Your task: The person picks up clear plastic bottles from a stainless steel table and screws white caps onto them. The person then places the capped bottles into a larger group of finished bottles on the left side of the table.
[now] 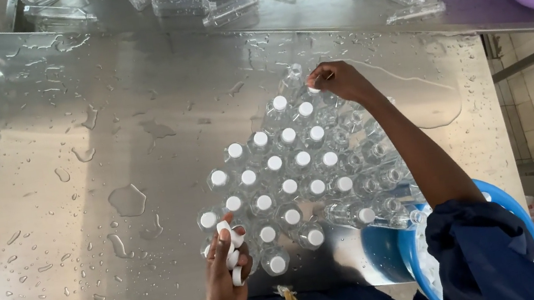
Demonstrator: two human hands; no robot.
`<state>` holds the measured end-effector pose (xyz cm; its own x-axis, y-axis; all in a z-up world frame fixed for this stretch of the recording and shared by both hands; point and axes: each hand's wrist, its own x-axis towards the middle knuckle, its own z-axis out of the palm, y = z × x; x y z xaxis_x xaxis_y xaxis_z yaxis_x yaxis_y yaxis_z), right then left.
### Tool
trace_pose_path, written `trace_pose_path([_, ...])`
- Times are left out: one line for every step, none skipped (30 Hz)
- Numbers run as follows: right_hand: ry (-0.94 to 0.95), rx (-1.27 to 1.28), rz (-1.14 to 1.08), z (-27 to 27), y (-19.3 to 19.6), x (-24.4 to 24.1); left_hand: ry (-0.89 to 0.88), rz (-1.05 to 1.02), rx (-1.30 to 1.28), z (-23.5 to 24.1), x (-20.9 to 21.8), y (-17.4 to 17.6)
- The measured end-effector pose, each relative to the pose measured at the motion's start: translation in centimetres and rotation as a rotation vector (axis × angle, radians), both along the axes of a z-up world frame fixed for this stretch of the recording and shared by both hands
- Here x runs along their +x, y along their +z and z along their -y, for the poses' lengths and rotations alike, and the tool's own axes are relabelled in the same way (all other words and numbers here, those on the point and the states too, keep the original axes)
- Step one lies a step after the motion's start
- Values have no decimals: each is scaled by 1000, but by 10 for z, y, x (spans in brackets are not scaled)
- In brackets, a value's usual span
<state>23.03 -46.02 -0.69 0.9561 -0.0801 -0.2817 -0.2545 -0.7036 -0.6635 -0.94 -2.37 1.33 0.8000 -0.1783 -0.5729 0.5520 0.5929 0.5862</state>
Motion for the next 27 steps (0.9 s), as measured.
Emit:
trace_pose_path([0,5,-5,3,-1,4,0,-5,5,1,1,1])
trace_pose_path([6,4,-94,5,-2,8,-3,-22,8,3,2,2])
trace_pose_path([16,4,-187,7,-4,11,-1,-43,12,5,0,4])
trace_pose_path([22,8,-197,10,-5,14,4,-53,17,8,2,6])
trace_pose_path([39,28,-169,11,-7,15,-4,-11,-17,9,3,8])
trace_pose_path([56,48,-140,13,-8,16,-12,30,-51,9,4,10])
trace_pose_path([59,50,-136,16,-14,17,-10,35,-48,12,7,12])
trace_pose_path([77,28,-89,19,-18,17,-27,22,-44,13,9,14])
trace_pose_path([111,7,-52,18,-25,15,-26,-1,-39,16,4,17])
trace_pose_path([129,11,-57,16,-16,16,-8,-5,-35,20,5,18])
trace_pose_path([108,-59,-77,12,-10,12,-74,50,-89,21,5,19])
trace_pose_path([87,-130,-97,8,-3,9,-140,105,-143,22,4,20])
trace_pose_path([97,-128,-98,2,-4,-1,-130,103,-140,24,1,24])
trace_pose_path([143,-276,71,-3,-3,-10,-182,106,-155,26,-2,27])
trace_pose_path([185,-428,253,-6,0,-13,-238,120,-173,30,2,29])
trace_pose_path([189,-431,264,-38,31,-34,-233,131,-174,29,6,29])
trace_pose_path([235,-196,183,-72,64,-59,-300,124,-218,30,3,29])
trace_pose_path([278,39,101,-105,101,-84,-366,117,-261,31,0,28])
trace_pose_path([279,37,90,-125,109,-103,-364,108,-267,32,-1,29])
trace_pose_path([523,209,-23,-145,117,-122,-414,105,-263,34,-2,29])
trace_pose_path([747,381,-122,-164,126,-138,-484,112,-257,35,5,30])
trace_pose_path([730,377,-117,-170,130,-146,-502,114,-261,33,5,31])
trace_pose_path([765,407,-163,-176,133,-152,-514,147,-218,33,6,32])
trace_pose_path([800,437,-208,-183,137,-158,-525,180,-174,32,6,33])
trace_pose_path([796,432,-209,-179,135,-158,-527,181,-179,31,7,40])
trace_pose_path([792,442,-228,-176,132,-158,-545,184,-187,30,9,47])
trace_pose_path([787,451,-242,-173,130,-157,-565,190,-193,29,12,54])
